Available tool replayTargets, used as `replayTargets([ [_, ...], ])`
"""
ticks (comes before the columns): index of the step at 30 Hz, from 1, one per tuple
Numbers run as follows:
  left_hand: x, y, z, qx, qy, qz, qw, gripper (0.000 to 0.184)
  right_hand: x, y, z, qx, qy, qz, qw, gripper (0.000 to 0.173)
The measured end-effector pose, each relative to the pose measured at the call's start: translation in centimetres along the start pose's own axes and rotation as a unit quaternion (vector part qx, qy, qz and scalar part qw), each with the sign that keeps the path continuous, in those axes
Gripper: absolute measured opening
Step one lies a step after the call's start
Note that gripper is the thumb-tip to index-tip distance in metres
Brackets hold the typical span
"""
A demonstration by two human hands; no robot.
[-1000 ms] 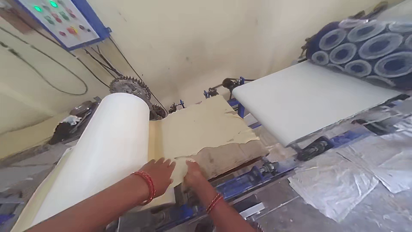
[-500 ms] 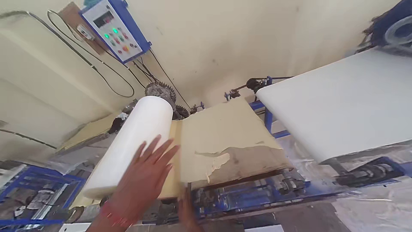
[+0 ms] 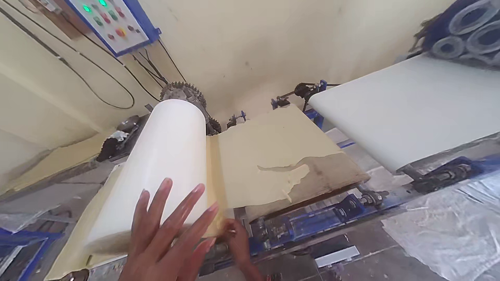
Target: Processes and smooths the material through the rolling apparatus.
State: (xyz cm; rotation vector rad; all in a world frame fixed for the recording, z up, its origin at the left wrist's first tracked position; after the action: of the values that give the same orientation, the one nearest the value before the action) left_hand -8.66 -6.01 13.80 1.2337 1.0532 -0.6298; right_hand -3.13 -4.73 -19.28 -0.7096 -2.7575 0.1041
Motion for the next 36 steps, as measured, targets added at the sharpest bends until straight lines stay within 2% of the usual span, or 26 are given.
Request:
replayTargets([
  [1,-0.1,-0.4,0.0,0.006,-0.014,0.008,1.000,0.036,-0.7,0.1,1.4,0.027,-0.008,0.021,0.999,0.060],
  [3,0.4,-1.5,-0.2,0.015,-0.036,0.021,0.999,0.035,-0.9,1.0,4.4,0.083,-0.043,-0.018,0.995,0.091],
  [5,2.0,-2.3,-0.4,0.002,-0.065,0.018,0.998,0.035,0.5,2.6,5.6,0.061,-0.071,-0.068,0.993,0.099],
  [6,3.0,-2.6,-0.2,-0.009,-0.075,0.014,0.997,0.035,1.0,3.0,4.6,0.043,-0.089,-0.072,0.992,0.097],
  [8,5.0,-2.8,0.4,-0.026,-0.092,0.002,0.995,0.036,1.4,2.5,0.3,0.042,-0.112,-0.094,0.988,0.075],
  [10,6.5,-2.9,1.0,-0.033,-0.115,-0.009,0.993,0.037,1.1,1.0,-5.0,0.106,-0.082,-0.092,0.987,0.053],
  [11,7.2,-3.0,1.1,-0.038,-0.138,-0.009,0.990,0.037,0.9,0.8,-5.9,0.118,-0.040,-0.066,0.990,0.049],
  [13,9.0,-4.0,1.5,-0.063,-0.221,-0.009,0.973,0.037,0.8,0.9,-4.2,0.084,0.053,0.010,0.995,0.044],
  [15,11.0,-5.5,2.4,-0.108,-0.319,-0.016,0.942,0.038,-0.1,0.9,-4.2,0.079,0.085,0.051,0.992,0.037],
  [17,12.8,-7.2,3.6,-0.155,-0.393,-0.035,0.906,0.040,-1.4,0.0,-9.2,0.168,0.105,0.084,0.977,0.026],
  [18,13.7,-8.1,3.9,-0.178,-0.423,-0.039,0.888,0.041,-2.0,-0.3,-11.1,0.187,0.106,0.091,0.972,0.021],
  [20,15.8,-10.2,4.1,-0.236,-0.477,-0.018,0.846,0.042,-2.7,-0.4,-12.3,0.145,0.080,0.083,0.983,0.021],
  [21,16.9,-11.1,3.9,-0.265,-0.481,0.000,0.836,0.043,-2.9,0.2,-11.2,0.106,0.052,0.077,0.990,0.022],
  [22,17.9,-11.6,3.4,-0.287,-0.444,0.012,0.849,0.044,-3.2,1.3,-9.4,0.063,0.019,0.080,0.995,0.023],
  [23,18.8,-11.5,2.9,-0.296,-0.377,0.002,0.878,0.049,-3.6,2.1,-8.6,0.043,-0.006,0.081,0.996,0.023],
  [25,20.9,-9.9,1.8,-0.292,-0.228,-0.043,0.928,0.062,-5.0,3.2,-9.1,0.050,-0.050,0.063,0.995,0.023],
  [28,24.2,-7.9,0.7,-0.315,-0.141,-0.078,0.936,0.065,-6.9,3.8,-10.8,0.093,-0.158,0.010,0.983,0.028],
  [30,25.3,-7.9,1.1,-0.315,-0.146,-0.049,0.936,0.061,-7.2,3.4,-12.9,0.094,-0.297,-0.045,0.949,0.050],
  [31,25.4,-8.2,1.6,-0.313,-0.153,-0.038,0.936,0.058,-7.0,2.7,-13.9,0.072,-0.370,-0.053,0.925,0.059],
  [32,25.3,-8.5,2.0,-0.311,-0.161,-0.032,0.936,0.056,-6.7,1.6,-14.5,0.025,-0.427,-0.034,0.903,0.061],
  [34,24.3,-9.1,2.3,-0.318,-0.205,-0.018,0.925,0.052,-6.2,-1.4,-14.0,-0.100,-0.465,0.031,0.879,0.048],
  [36,22.1,-9.2,2.5,-0.326,-0.262,0.009,0.908,0.049,-5.4,-3.9,-11.7,-0.109,-0.409,0.011,0.906,0.036],
])
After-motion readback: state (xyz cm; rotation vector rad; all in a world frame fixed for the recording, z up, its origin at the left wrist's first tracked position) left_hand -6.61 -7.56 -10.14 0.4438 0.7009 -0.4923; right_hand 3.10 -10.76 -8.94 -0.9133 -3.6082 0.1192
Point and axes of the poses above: each hand's wrist, its own y-axis towards the middle knuckle, its own x-axis out of the palm, z = x × y, the point moved 5 cm from there along y, towards the middle knuckle, and after that the axes turned 5 degrees about -z, right-handed, at the moved point
